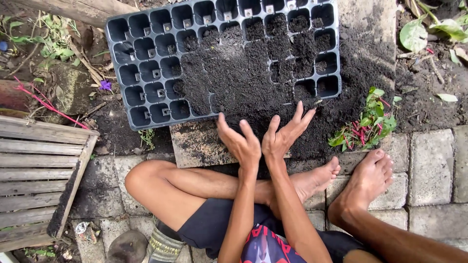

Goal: Planting small seedlings into a plastic tray and then refilling the tray with soil by hand.

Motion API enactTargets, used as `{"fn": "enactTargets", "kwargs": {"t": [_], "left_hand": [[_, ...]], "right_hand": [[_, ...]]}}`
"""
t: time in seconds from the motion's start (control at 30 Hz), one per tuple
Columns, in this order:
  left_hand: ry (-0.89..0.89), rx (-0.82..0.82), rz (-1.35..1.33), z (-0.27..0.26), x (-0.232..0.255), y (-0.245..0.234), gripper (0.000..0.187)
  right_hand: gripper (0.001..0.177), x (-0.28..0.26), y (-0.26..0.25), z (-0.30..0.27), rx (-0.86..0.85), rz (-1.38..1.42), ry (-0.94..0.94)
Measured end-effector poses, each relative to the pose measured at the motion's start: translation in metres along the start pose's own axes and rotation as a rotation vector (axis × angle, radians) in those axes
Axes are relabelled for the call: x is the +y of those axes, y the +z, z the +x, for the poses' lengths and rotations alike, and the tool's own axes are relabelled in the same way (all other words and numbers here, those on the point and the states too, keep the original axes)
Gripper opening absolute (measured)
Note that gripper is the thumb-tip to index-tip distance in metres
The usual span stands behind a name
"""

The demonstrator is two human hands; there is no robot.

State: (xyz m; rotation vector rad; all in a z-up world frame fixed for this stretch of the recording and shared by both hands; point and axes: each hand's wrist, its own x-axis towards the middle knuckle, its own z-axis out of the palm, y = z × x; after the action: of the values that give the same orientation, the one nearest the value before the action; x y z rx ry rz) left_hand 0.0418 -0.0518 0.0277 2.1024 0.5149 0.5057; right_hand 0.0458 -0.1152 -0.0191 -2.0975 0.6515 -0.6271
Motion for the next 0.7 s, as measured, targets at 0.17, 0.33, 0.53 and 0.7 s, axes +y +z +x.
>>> {"fn": "enactTargets", "kwargs": {"t": [0.17,0.33,0.53,0.7], "left_hand": [[0.137,-0.095,-0.064,-0.014,0.002,0.007,0.050],[0.174,-0.155,-0.158,-0.024,-0.005,0.012,0.047],[0.110,-0.252,-0.280,-0.034,0.009,0.012,0.051],[0.056,-0.293,-0.321,-0.035,0.023,0.009,0.052]], "right_hand": [[0.055,0.013,0.000,-0.001,0.027,0.035,-0.050],[0.051,0.011,-0.003,-0.001,0.040,0.106,-0.053],[0.049,-0.007,-0.012,0.003,0.014,0.155,-0.021],[0.053,-0.027,-0.022,0.008,-0.050,0.106,0.035]]}}
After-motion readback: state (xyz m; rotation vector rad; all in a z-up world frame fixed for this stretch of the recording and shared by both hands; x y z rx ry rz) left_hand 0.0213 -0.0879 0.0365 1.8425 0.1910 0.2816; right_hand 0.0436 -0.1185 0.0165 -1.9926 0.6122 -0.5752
